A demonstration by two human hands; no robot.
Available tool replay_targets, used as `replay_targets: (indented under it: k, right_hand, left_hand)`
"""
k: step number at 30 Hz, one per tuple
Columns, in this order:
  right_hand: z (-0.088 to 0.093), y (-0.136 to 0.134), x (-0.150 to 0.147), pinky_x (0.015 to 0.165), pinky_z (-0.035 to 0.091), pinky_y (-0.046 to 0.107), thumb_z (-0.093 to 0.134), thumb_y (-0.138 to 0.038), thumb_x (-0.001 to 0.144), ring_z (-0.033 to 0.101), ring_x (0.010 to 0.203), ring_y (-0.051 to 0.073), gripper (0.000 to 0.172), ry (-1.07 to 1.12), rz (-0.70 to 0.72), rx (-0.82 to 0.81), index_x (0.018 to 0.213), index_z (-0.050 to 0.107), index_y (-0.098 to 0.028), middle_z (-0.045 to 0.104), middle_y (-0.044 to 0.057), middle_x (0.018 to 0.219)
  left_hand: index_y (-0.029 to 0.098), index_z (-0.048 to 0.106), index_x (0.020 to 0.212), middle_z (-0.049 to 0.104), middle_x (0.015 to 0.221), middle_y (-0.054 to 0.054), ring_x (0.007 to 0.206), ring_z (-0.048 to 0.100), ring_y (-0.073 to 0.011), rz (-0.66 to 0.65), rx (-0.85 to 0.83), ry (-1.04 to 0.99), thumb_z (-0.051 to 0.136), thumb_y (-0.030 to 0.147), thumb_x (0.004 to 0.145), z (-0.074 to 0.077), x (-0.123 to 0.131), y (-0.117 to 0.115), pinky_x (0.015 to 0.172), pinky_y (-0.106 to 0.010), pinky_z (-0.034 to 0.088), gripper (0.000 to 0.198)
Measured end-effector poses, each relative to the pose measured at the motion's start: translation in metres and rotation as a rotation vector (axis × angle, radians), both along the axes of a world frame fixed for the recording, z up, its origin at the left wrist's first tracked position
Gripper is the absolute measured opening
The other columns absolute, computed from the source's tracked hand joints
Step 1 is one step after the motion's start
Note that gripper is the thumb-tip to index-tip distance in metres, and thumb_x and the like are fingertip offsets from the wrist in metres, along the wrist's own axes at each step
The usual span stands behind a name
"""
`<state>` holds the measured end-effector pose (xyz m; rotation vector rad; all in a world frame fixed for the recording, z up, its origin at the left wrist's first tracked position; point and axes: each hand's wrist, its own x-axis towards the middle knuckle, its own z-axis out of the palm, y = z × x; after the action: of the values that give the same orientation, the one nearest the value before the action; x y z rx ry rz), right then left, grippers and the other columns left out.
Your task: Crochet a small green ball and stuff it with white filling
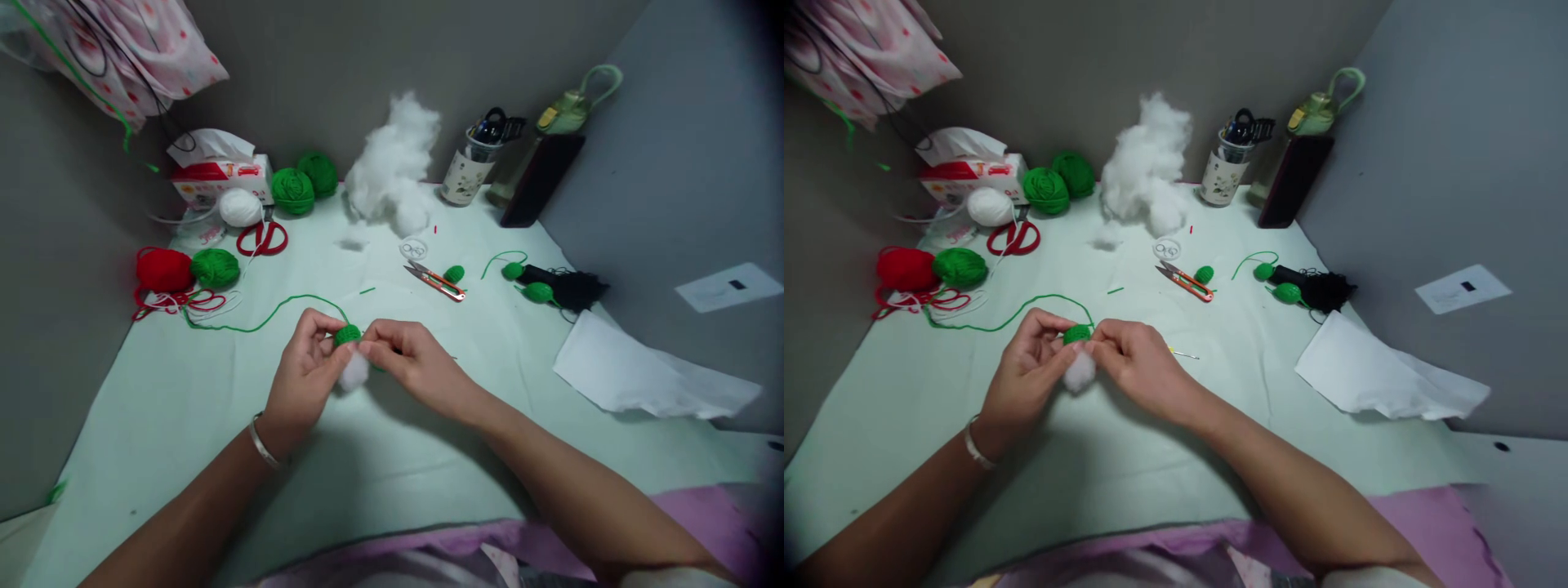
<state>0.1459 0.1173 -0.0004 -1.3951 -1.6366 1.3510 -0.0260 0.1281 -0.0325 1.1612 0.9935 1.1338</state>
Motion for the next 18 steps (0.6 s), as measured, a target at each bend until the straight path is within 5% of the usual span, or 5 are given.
replay_targets:
  k: [6, 12, 18]
  right_hand:
    - [-0.002, -0.008, -0.009, 0.061, 0.027, 0.027, 0.053, -0.023, 0.095, 0.033, 0.057, 0.011, 0.017, -0.136, 0.002, 0.119, 0.078, 0.049, -0.022, 0.039, -0.009, 0.060]
    - [-0.004, 0.000, -0.005, 0.062, 0.024, 0.028, 0.067, -0.025, 0.090, 0.031, 0.056, 0.010, 0.024, -0.287, -0.018, 0.188, 0.071, 0.051, -0.022, 0.043, -0.009, 0.058]
    - [-0.007, 0.005, 0.005, 0.057, 0.026, 0.028, 0.064, -0.035, 0.089, 0.035, 0.056, 0.011, 0.026, -0.086, -0.081, 0.050, 0.068, 0.058, -0.021, 0.047, -0.006, 0.056]
  left_hand:
    - [0.022, 0.055, 0.081, 0.055, 0.071, 0.006, 0.062, 0.051, -0.0107, 0.071, -0.058, 0.061, 0.073, 0.015, 0.077, -0.003, 0.003, 0.007, 0.056, -0.021, 0.042, 0.020]
    - [0.024, 0.056, 0.089, 0.062, 0.078, 0.004, 0.060, 0.059, -0.0134, -0.054, -0.173, 0.009, 0.068, 0.030, 0.091, -0.002, -0.002, 0.001, 0.052, -0.024, 0.048, 0.013]
    - [0.024, 0.061, 0.103, 0.072, 0.101, -0.003, 0.076, 0.067, -0.0161, -0.210, -0.203, -0.108, 0.074, 0.041, 0.094, 0.001, -0.013, 0.002, 0.065, -0.028, 0.056, 0.024]
